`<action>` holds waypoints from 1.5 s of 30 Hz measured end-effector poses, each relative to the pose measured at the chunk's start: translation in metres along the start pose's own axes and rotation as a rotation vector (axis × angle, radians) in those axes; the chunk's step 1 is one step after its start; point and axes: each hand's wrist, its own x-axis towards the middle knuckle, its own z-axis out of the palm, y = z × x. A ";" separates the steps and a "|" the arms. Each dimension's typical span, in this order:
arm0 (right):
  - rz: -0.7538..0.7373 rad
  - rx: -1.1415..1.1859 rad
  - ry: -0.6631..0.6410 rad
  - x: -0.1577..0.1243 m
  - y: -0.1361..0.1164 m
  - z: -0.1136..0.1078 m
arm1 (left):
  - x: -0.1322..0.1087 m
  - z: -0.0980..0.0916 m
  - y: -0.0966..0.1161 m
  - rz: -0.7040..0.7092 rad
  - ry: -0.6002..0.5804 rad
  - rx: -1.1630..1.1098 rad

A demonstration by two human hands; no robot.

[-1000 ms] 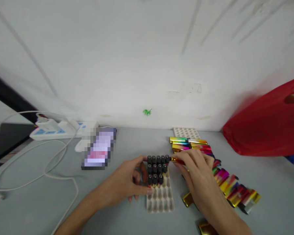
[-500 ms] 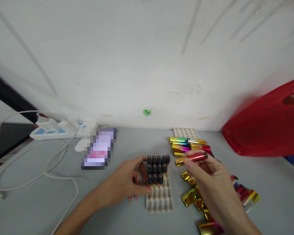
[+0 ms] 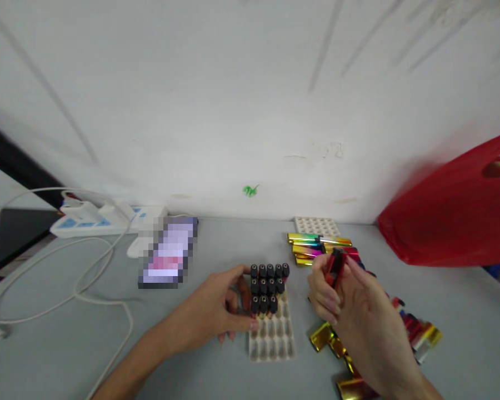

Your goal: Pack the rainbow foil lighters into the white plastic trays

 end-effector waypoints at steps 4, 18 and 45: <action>-0.004 -0.050 0.014 0.001 0.004 0.002 | -0.001 0.000 0.002 0.012 -0.002 0.010; 0.142 0.076 -0.117 0.001 -0.003 0.000 | -0.001 0.000 0.001 0.009 -0.009 0.012; 0.271 0.063 -0.175 0.000 0.011 -0.003 | 0.001 -0.001 -0.003 0.008 -0.001 0.019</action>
